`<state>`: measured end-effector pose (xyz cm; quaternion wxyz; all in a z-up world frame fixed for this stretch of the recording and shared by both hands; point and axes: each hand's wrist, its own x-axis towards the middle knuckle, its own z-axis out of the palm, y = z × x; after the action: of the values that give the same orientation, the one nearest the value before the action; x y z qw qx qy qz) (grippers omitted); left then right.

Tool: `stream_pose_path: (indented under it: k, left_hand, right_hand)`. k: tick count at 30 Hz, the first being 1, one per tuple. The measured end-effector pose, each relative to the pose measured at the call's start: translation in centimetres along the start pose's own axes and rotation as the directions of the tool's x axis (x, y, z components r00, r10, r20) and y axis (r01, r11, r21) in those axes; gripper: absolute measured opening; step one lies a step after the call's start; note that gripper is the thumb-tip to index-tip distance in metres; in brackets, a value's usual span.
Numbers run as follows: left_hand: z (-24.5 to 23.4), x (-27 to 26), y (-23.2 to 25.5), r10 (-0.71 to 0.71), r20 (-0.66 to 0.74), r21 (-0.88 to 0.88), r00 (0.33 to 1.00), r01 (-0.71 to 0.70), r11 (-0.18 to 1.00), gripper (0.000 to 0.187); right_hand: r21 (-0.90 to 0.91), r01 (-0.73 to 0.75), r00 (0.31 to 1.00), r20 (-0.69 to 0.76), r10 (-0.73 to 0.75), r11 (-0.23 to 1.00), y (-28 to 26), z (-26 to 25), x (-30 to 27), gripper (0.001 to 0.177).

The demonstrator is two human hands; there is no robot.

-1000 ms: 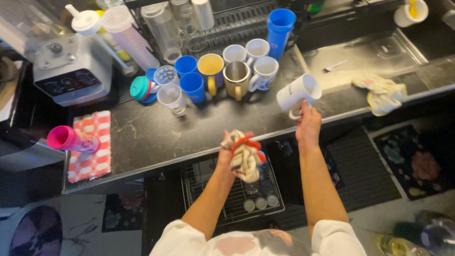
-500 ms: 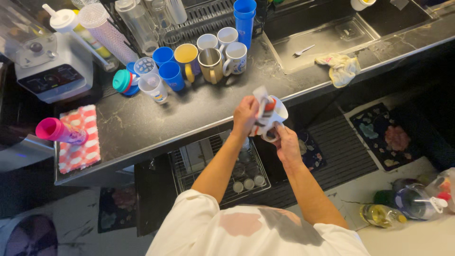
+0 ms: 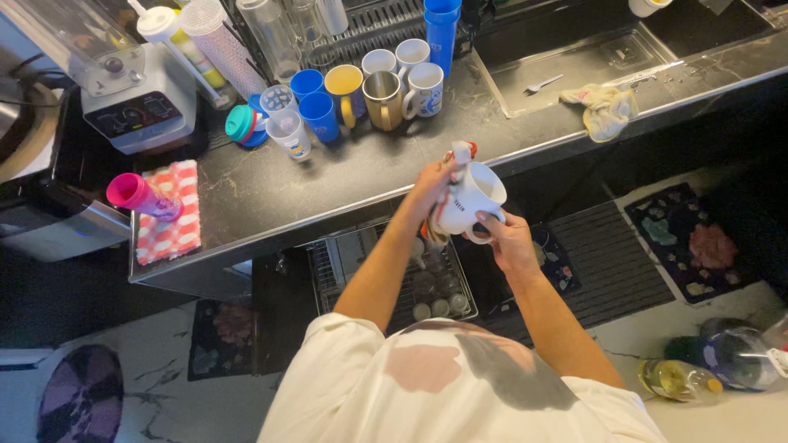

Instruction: The person dries various mugs and cups with a cloth and places them into a pull-out rack under the counter. The person handles ceramic mugs, plastic cups, and metal pitchers one at a time, wiping them dry before storing them.

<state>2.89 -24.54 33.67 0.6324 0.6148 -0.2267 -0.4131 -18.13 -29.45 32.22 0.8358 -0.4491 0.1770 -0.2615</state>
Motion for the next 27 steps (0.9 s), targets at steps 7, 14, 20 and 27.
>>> stream_pose_path:
  k: [7, 14, 20, 27]
  left_hand:
    - [0.0, -4.2, -2.6, 0.296, -0.143, -0.049, 0.944, -0.305, 0.951, 0.034]
    - [0.7, -7.3, 0.1, 0.277, -0.063, -0.26, 0.959, -0.284, 0.923, 0.041]
    - [-1.3, -7.8, -0.5, 0.102, 0.387, -0.685, 0.917, 0.211, 0.697, 0.045]
    - [-1.7, -4.7, -2.7, 0.049, 0.15, -0.363, 0.987, 0.009, 0.932, 0.04]
  right_hand:
    - [0.06, 0.047, 0.999, -0.011, -0.047, 0.997, 0.2, 0.6, -0.4, 0.026]
    - [-0.185, 0.446, 0.863, 0.349, -0.366, 0.876, -1.2, -0.9, -0.9, 0.022]
    - [-0.327, 0.523, 0.803, 0.499, -0.326, 0.787, -4.3, 1.8, -2.8, 0.033]
    - [-0.432, 0.716, 0.683, 0.596, -0.422, 0.548, -4.5, 2.0, -4.1, 0.028]
